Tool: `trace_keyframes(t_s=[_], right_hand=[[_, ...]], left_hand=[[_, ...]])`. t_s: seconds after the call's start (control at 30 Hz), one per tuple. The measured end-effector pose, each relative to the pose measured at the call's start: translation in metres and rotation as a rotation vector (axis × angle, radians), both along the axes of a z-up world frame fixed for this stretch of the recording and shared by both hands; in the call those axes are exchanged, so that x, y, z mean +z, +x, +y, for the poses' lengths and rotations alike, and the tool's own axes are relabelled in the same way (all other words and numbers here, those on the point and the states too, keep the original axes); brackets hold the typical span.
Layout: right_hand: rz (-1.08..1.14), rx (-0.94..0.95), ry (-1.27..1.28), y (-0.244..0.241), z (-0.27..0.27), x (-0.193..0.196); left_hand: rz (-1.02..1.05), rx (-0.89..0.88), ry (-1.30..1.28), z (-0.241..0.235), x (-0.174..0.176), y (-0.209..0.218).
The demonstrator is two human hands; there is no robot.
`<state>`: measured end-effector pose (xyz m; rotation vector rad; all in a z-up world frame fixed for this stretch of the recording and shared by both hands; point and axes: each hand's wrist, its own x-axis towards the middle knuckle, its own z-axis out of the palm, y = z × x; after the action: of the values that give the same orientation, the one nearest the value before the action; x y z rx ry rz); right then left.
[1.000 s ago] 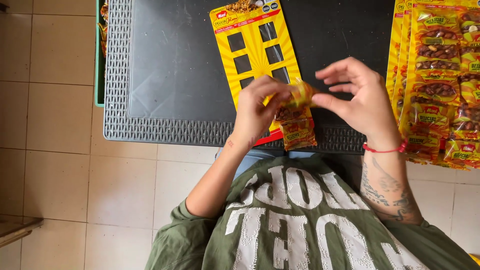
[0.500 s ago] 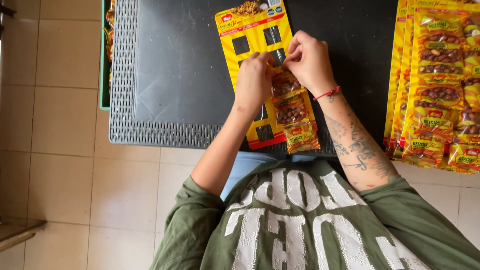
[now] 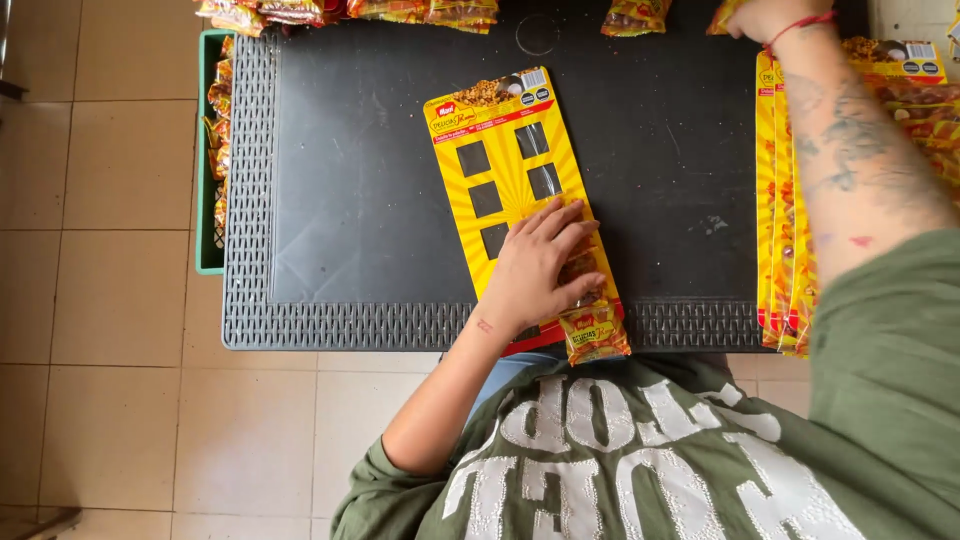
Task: The person places small snack packets into the slots of a yellow cardboard backing sheet. They pick packets from a nearby pile and insert them one by one into the designated openings, completing several sheets.
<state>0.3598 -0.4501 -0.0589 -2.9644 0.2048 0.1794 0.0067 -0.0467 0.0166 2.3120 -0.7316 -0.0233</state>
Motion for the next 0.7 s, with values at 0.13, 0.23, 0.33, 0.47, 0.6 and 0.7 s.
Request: trace_keyframes(t_s=[0.13, 0.23, 0.33, 0.47, 0.6, 0.7], right_hand=[[-0.213, 0.269, 0.37, -0.112, 0.077, 0.092], [-0.289, 0.562, 0.666, -0.218, 0.149, 0.161], [-0.42, 0.881, 0.548, -0.291, 0.187, 0.187], [-0.378, 0.83, 0.544, -0.352, 0.198, 0.202], [0.013, 0.259, 1.258, -0.382, 0.187, 0.175], [-0.118, 0.116, 1.444, -0.388, 0.178, 0.151]], left_hand=[[0.236, 0.161, -0.411, 0.006, 0.029, 0.0], [0.538, 0.223, -0.849, 0.003, 0.048, 0.0], [0.783, 0.098, -1.316, -0.025, -0.005, 0.008], [0.779, 0.078, -1.415, -0.035, 0.007, -0.021], [0.632, 0.164, -1.376, -0.036, 0.004, -0.048], [0.619, 0.252, -1.238, -0.033, 0.004, -0.062]])
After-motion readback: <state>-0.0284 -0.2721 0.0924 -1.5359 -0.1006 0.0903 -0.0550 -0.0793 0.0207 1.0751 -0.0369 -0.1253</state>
